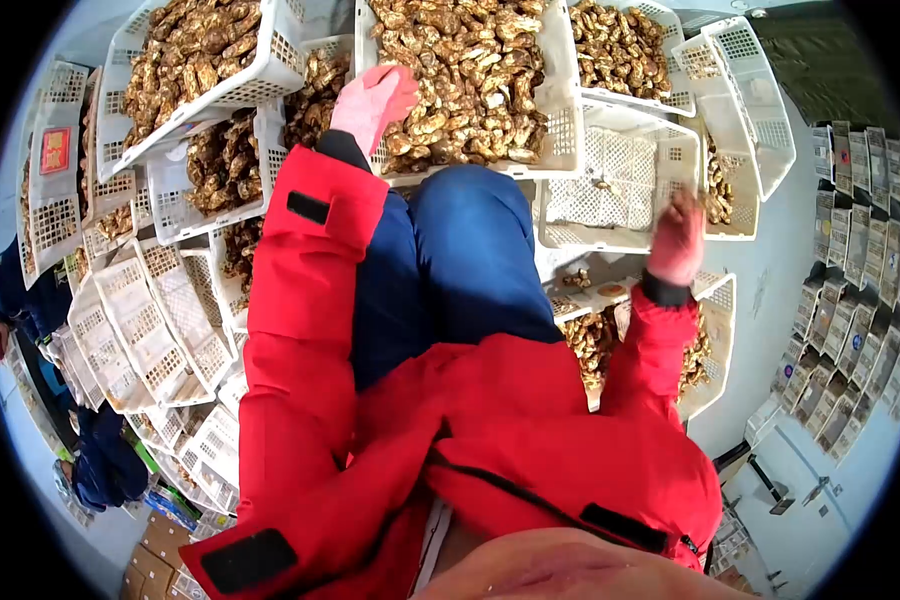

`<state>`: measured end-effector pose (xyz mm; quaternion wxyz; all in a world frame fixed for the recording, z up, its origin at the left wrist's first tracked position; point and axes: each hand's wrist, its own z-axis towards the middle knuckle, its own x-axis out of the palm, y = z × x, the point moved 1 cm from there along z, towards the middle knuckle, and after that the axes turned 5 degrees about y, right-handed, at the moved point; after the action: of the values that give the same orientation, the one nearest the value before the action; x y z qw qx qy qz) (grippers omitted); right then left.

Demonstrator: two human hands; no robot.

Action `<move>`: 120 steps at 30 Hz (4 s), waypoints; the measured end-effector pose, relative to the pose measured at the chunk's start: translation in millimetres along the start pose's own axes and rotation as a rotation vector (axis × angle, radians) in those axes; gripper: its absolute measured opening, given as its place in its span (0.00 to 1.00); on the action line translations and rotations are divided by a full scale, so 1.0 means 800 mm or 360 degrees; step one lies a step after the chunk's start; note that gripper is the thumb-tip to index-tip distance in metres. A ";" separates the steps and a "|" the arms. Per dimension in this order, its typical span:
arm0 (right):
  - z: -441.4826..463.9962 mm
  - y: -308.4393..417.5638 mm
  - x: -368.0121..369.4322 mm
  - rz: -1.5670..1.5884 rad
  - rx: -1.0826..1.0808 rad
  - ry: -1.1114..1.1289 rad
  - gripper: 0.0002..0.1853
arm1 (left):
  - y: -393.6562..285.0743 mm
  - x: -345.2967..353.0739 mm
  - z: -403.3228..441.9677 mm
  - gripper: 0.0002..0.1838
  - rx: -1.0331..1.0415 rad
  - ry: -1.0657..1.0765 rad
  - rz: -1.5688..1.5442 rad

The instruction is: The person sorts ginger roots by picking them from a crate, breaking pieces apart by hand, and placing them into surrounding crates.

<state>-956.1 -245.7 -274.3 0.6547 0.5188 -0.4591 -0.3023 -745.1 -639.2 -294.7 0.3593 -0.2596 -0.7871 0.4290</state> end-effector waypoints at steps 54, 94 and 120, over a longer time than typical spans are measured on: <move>0.163 -0.199 0.271 -0.0338 0.0338 0.0758 0.17 | -0.037 0.018 -0.026 0.23 0.0118 0.0696 -0.1081; 0.066 -0.093 0.353 -0.0476 0.0482 0.1371 0.12 | -0.014 0.023 -0.003 0.29 0.0253 0.0391 -0.0085; 0.056 -0.083 0.317 -0.0082 0.0513 0.1027 0.16 | -0.021 -0.008 -0.011 0.19 -0.0228 0.0353 -0.0905</move>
<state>-891.4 -503.2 -263.6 0.6680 0.6954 -0.2574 -0.0630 -736.1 -647.6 -279.4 0.5292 -0.0990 -0.8124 0.2239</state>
